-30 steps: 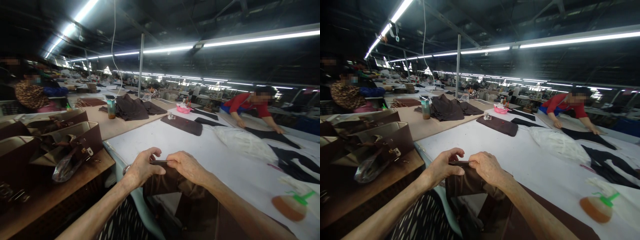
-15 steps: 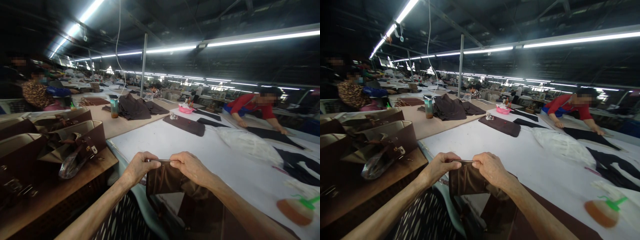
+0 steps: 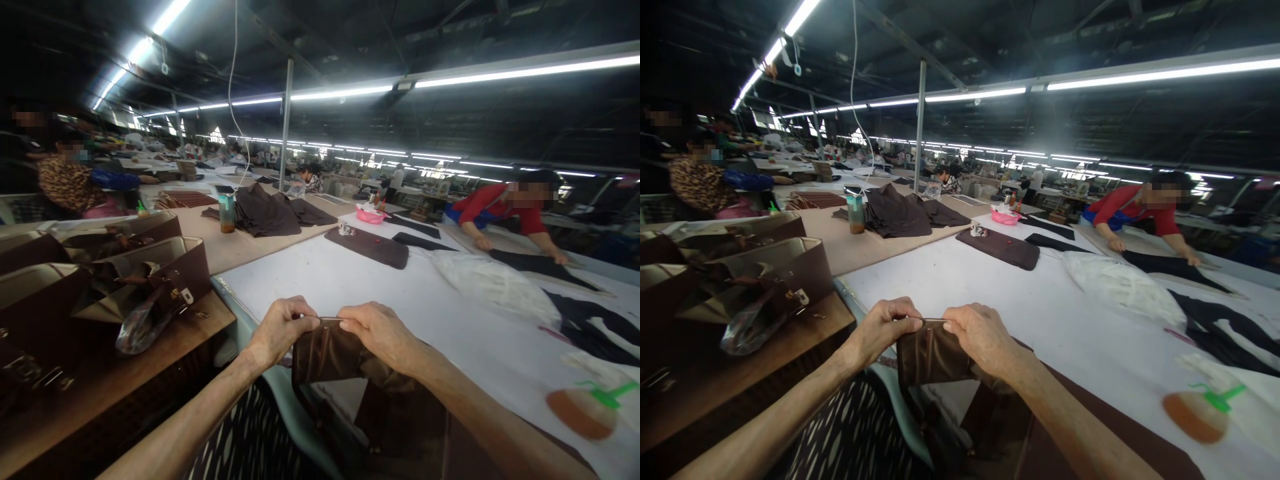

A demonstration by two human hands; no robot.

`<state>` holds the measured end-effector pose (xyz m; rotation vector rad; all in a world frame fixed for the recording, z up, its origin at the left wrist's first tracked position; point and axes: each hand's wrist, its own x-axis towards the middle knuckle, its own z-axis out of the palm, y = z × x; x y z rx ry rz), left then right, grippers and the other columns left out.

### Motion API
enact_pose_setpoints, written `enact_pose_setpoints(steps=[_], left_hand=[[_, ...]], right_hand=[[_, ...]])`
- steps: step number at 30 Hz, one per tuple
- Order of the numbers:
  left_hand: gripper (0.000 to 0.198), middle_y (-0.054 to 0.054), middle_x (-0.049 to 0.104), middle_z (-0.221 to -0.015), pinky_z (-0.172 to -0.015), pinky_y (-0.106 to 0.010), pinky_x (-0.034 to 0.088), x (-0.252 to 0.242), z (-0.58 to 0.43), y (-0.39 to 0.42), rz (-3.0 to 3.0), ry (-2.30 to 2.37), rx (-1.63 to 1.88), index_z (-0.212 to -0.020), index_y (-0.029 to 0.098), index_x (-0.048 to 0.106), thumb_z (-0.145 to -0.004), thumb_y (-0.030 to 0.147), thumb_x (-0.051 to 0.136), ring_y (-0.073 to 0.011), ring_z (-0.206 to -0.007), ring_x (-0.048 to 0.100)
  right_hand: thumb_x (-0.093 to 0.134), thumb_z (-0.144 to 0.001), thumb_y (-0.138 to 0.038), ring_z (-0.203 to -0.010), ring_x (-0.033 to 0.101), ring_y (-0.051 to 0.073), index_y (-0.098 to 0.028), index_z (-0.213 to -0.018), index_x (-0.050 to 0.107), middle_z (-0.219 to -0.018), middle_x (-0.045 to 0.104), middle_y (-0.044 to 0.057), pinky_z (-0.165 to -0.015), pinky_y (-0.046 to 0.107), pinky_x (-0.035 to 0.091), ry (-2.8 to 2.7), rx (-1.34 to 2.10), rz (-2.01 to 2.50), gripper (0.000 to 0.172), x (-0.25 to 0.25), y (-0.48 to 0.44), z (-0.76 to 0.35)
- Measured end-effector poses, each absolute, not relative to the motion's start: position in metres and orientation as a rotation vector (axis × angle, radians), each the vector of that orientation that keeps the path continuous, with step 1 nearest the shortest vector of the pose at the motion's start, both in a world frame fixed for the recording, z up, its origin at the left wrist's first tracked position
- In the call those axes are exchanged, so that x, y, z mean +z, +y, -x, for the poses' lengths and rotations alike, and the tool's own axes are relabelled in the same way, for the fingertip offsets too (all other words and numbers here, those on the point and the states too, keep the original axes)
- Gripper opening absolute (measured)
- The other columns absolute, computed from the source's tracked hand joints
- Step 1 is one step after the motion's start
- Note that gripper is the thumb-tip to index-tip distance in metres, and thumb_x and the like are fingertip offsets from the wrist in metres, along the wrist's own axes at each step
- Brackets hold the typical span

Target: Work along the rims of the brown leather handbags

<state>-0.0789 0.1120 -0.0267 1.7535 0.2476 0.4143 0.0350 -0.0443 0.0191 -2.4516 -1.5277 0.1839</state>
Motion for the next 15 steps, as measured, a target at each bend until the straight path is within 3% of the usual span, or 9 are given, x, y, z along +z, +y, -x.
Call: enact_pose_setpoints(steps=[7, 15], left_hand=[[0.015, -0.001, 0.050, -0.067, -0.060, -0.025, 0.032, -0.027, 0.086, 0.104, -1.800, 0.240, 0.465, -0.064, 0.013, 0.067, -0.070, 0.024, 0.059, -0.0114, -0.063, 0.045], [0.016, 0.000, 0.050, -0.070, -0.051, -0.022, 0.034, -0.033, 0.088, 0.110, -1.690, 0.201, 0.362, -0.070, 0.012, 0.068, -0.068, 0.028, 0.064, -0.0092, -0.058, 0.045]], right_hand=[[0.050, -0.085, -0.033, -0.052, 0.023, 0.009, -0.017, -0.061, 0.045, -0.053, 0.038, -0.004, -0.054, 0.025, 0.020, -1.709, 0.112, 2.497, 0.030, 0.021, -0.028, -0.021], [0.046, -0.088, -0.032, -0.054, 0.034, 0.008, -0.017, -0.063, 0.053, -0.056, 0.046, -0.003, -0.057, 0.022, 0.026, -1.643, 0.258, 2.422, 0.029, 0.027, -0.030, -0.015]])
